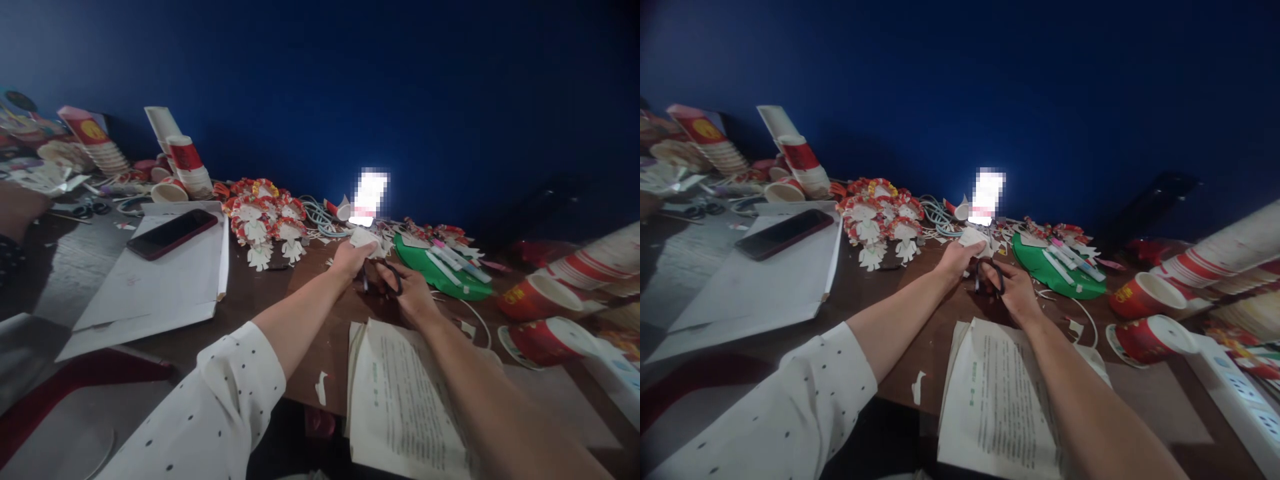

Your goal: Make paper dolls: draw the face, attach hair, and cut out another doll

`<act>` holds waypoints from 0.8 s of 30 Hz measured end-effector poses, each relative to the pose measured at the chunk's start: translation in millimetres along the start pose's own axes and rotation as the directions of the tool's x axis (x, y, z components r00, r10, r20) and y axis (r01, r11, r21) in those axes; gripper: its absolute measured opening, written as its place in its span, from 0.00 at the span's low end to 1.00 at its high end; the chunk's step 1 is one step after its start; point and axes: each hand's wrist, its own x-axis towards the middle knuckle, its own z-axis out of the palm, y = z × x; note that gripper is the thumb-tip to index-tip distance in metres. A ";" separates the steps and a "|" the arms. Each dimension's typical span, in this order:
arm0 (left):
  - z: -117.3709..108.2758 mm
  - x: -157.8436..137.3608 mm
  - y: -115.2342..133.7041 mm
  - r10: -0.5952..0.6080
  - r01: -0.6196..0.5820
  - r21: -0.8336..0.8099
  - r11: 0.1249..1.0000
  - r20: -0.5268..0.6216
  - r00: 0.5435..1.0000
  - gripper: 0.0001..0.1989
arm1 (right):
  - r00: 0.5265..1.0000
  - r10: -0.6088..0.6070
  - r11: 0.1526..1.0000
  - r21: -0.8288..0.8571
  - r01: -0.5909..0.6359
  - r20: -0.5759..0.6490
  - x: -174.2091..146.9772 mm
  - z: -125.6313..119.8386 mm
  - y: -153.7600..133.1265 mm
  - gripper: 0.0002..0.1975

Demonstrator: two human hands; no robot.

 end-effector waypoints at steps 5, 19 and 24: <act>-0.4 1.5 1.6 0.006 -0.006 0.014 1.000 -0.001 1.000 0.06 | 1.000 -0.031 0.999 -0.021 0.031 0.000 0.4 0.3 -3.3 0.21; -6.5 7.3 0.8 0.020 -0.023 0.053 0.998 0.062 0.998 0.11 | 0.996 -0.085 0.989 -0.115 0.089 0.032 3.3 -7.0 0.3 0.22; -8.0 8.8 1.4 0.003 -0.007 0.059 0.998 0.064 0.998 0.11 | 0.998 -0.062 0.996 -0.056 0.062 0.006 1.5 -4.0 -1.2 0.22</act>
